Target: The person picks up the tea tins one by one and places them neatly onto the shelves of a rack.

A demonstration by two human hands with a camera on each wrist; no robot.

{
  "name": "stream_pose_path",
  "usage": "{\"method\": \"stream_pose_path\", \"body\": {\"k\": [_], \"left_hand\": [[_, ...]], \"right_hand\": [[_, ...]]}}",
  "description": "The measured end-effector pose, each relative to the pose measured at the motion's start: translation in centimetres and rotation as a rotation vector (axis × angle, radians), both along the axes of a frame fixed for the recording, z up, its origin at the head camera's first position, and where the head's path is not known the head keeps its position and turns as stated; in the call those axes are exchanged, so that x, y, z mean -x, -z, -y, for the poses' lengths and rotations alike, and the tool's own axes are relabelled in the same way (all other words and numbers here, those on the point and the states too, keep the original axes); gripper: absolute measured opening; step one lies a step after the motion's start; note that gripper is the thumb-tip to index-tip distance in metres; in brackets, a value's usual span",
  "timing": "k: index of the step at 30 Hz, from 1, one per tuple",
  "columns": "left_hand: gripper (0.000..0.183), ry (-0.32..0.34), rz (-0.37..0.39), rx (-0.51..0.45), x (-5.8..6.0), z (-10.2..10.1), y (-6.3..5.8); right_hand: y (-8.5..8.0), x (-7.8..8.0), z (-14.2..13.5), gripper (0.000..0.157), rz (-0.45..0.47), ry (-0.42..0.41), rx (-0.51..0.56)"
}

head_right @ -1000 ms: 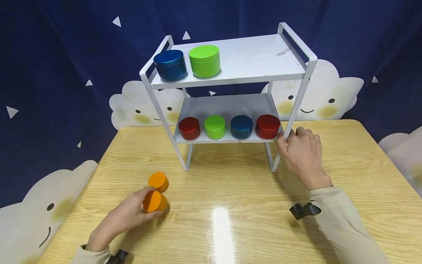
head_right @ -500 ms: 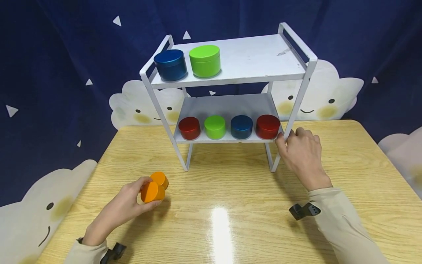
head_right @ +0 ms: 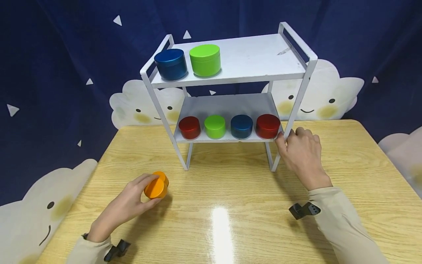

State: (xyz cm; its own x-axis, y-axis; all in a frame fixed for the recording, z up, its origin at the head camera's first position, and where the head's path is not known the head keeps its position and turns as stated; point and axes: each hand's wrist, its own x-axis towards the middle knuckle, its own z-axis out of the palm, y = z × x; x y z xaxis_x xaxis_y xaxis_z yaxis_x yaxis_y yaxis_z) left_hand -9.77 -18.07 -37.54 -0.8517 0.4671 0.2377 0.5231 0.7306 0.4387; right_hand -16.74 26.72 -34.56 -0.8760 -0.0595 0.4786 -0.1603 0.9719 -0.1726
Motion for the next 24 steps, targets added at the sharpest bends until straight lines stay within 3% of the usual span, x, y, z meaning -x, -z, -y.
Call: {"method": "stream_pose_path", "body": {"k": [7, 17, 24], "left_hand": [[0.055, -0.017, 0.011, -0.006, 0.3, -0.8, -0.2], [0.054, 0.01, -0.058, -0.058, 1.0, -1.8, -1.0], [0.056, 0.025, -0.042, -0.045, 0.8, -2.5, -1.4]], "right_hand": [[0.0, 0.0, 0.0, 0.06, 0.0, -0.001, 0.012], [0.1, -0.1, -0.1, 0.061, 0.025, 0.006, 0.025], [0.1, 0.0, 0.0, 0.06, 0.013, 0.003, 0.02]]}}
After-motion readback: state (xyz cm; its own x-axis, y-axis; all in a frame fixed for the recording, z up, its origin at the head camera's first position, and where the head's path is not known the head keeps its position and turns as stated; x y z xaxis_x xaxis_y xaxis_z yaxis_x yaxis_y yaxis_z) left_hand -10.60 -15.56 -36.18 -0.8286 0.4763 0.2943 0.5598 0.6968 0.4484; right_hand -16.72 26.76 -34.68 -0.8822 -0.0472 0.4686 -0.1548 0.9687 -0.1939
